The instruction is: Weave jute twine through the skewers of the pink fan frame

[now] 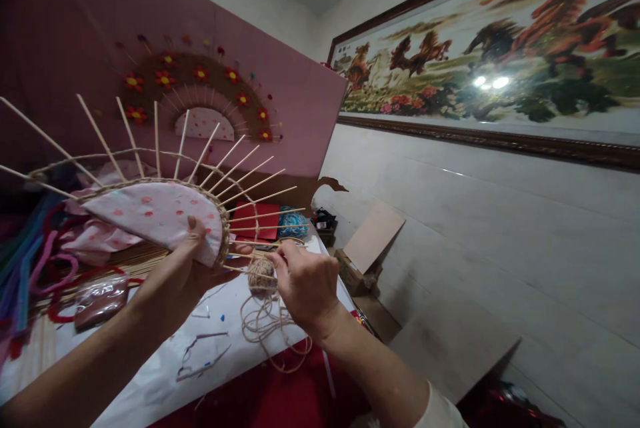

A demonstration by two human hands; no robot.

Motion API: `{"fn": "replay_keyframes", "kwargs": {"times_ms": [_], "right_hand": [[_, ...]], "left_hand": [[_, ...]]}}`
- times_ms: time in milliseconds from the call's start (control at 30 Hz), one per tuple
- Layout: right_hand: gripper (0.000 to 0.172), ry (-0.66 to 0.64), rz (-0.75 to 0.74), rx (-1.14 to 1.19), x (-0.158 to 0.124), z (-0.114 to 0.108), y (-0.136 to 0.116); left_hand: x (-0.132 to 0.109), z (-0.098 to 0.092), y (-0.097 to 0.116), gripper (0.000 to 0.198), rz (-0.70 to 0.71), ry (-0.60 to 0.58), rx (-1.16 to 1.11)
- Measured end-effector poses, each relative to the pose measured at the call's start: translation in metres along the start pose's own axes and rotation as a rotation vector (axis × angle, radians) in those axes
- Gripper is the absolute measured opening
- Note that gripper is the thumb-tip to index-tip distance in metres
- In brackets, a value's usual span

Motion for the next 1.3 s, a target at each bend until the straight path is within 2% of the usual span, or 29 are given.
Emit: {"fn": "replay_keyframes", "kwargs": {"times_ms": [200,500,800,933,1133,1300], "right_hand": [[0.017,-0.028,-0.001,0.001,0.000,0.001,0.001],[0.012,-0.062,0.033,0.081,0.002,0.002,0.007],[0.011,-0.109,0.120,0.114,0.003,0.002,0.018],[0.010,-0.145,0.104,0.191,0.005,0.005,0.017],[0.007,-0.153,0.181,0.182,0.005,0.004,0.020],[0.012,-0.141,0.126,0.250,0.005,0.006,0.017]], "left_hand": [[0.001,-0.002,0.001,0.039,0.018,-0.003,-0.091],[0.000,-0.001,0.006,0.040,0.058,0.028,-0.087],[-0.002,-0.002,0.010,0.039,0.067,0.074,-0.116],[0.003,-0.008,0.009,0.043,0.082,0.099,-0.116],[0.007,-0.013,0.009,0.044,0.116,0.102,-0.123],[0.006,-0.013,0.009,0.043,0.105,0.125,-0.115]]}}
Point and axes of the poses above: each hand's wrist, its own x-axis towards the middle knuckle, its own z-axis out of the palm, y = z × x, the point moved 7 cm from there along x, towards the middle knuckle, and after that the axes turned 5 degrees about -z, right-handed, at the moved point
